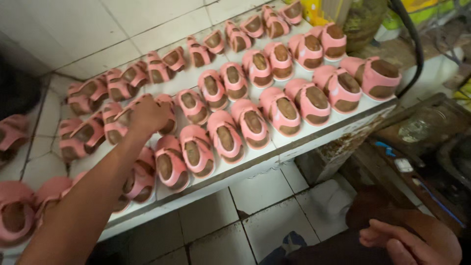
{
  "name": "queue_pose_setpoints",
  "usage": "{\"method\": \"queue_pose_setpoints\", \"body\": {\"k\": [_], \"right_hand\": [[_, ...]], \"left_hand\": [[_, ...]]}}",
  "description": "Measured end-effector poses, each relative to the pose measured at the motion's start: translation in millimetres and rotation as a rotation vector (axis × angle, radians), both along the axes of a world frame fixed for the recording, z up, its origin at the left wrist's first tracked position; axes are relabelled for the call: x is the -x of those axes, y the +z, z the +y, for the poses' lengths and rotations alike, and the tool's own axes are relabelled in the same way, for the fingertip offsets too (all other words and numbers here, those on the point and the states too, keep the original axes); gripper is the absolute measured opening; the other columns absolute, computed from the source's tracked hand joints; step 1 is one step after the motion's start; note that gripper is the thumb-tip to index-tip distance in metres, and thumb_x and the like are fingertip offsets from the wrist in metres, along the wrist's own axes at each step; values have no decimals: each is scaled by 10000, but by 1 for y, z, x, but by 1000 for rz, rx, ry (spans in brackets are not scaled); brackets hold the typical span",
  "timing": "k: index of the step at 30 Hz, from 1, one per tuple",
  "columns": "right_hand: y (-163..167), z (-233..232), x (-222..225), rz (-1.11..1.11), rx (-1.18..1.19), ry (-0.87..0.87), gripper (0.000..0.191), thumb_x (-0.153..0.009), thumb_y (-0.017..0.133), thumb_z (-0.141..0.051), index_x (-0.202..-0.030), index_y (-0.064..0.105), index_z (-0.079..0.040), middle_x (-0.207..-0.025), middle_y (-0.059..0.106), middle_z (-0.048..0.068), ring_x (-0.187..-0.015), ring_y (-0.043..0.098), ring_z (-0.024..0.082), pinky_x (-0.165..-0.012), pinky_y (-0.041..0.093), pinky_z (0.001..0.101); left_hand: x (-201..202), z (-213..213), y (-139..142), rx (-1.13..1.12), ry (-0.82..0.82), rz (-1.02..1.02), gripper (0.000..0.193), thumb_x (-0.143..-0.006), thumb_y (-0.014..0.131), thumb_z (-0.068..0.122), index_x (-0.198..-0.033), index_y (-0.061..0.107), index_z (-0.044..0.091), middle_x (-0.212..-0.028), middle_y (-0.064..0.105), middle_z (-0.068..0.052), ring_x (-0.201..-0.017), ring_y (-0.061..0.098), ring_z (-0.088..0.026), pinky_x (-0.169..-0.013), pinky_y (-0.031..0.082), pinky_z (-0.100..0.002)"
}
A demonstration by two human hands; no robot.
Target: The person heats the sole of a pink sandal over a gas flame and presses it onto the upper. They then use a knife to trim excess material around the edges. The process is repeated for multiple sandals, which are placed on a nearby shelf after completion.
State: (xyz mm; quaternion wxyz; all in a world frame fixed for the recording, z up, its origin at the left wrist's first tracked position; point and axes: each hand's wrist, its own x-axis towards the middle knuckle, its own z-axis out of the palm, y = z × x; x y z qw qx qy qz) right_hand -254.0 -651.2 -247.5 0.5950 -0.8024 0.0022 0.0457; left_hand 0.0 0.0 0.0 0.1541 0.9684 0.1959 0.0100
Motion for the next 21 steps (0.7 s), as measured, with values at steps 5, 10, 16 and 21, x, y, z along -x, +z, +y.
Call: {"method": "queue_pose_setpoints", "body": {"k": [5,10,16,21], "right_hand": [[29,28,-24,253,66,-136,483,-1032,498,-317,-1374,617,3,-1132,731,211,-1087,743,329,-937,562,515],[25,23,-45,397,88,-149,518,-1029,505,-355,-1436,571,-42,-1199,705,209,-1154,708,346,-973,541,535],[-12,-4,-58,390,-65,-115,607,-1009,499,-379,-1474,517,10,-1192,710,259,-1131,755,407,-999,530,553],[-27,10,-45,328,-89,-123,634,-1018,540,-396,-1446,582,70,-1143,728,302,-1088,785,428,-996,574,562]], "left_hand": [[5,-37,45,132,-17,-148,696,-925,617,473,-1298,588,-114,-1189,680,-351,-1046,702,-475,-856,577,-560],[18,-70,48,-199,-430,-99,867,-785,757,562,-1481,482,124,-1228,662,-246,-1238,583,-397,-1117,395,-545],[12,-74,41,-208,-412,-68,1043,-759,745,527,-1553,249,67,-1213,686,-175,-1349,481,-376,-1136,154,-689],[11,-53,31,-89,-360,-190,992,-777,723,450,-1577,309,36,-1256,636,-234,-1230,565,-391,-1103,340,-582]]}}
